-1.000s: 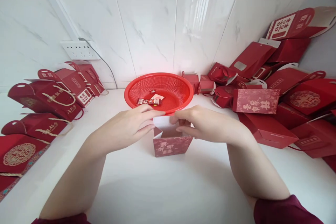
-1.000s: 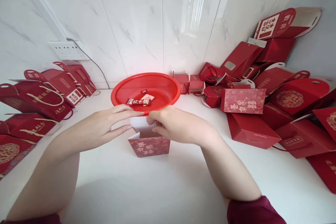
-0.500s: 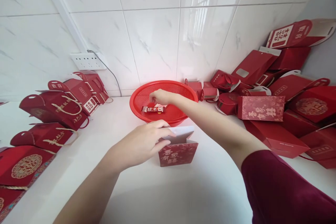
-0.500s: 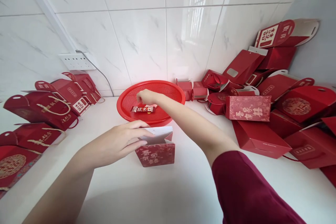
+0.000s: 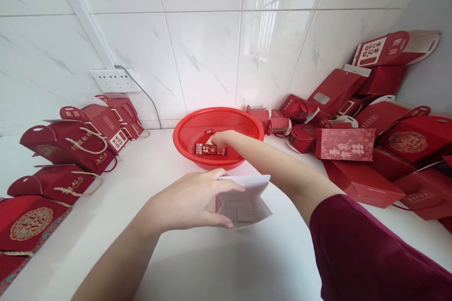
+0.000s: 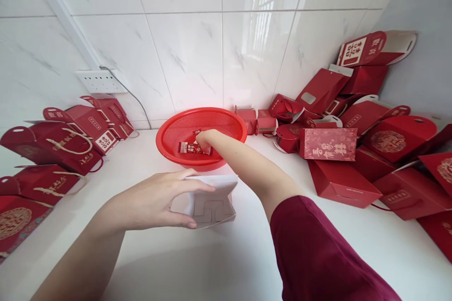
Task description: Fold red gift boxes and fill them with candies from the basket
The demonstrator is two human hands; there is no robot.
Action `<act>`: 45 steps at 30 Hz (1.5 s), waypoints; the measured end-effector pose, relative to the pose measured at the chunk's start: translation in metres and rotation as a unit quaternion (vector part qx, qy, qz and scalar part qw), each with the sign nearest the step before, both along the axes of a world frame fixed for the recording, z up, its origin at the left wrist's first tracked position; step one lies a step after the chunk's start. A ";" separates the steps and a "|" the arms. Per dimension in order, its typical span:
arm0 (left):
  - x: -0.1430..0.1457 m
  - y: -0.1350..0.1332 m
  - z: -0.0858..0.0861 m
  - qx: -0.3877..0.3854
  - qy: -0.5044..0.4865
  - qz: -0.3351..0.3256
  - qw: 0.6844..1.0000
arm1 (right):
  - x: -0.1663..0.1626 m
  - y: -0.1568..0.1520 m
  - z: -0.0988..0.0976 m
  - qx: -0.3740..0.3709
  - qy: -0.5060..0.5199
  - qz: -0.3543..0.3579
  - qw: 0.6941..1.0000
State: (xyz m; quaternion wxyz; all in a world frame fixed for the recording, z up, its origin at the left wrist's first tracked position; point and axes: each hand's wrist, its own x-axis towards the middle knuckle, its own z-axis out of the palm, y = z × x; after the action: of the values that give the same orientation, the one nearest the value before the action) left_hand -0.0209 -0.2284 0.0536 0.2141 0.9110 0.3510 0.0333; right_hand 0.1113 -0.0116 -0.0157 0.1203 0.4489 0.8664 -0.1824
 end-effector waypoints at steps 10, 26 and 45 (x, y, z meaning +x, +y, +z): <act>0.001 0.017 0.000 -0.051 0.022 0.100 0.993 | 0.066 -0.061 0.053 0.041 0.474 -0.066 0.877; 0.018 0.024 -0.010 0.048 -0.228 0.151 0.961 | 0.105 -0.169 0.049 -0.075 0.657 -0.086 0.745; 0.017 0.024 -0.009 -0.125 -0.336 0.155 0.921 | 0.089 -0.168 0.041 -0.174 0.665 -0.073 0.723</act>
State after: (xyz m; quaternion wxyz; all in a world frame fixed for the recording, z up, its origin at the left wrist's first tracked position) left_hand -0.0036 -0.2041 0.0445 0.4236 0.7465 0.3960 0.3264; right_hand 0.2008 -0.1801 0.0254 -0.4241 0.2455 0.6417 -0.5900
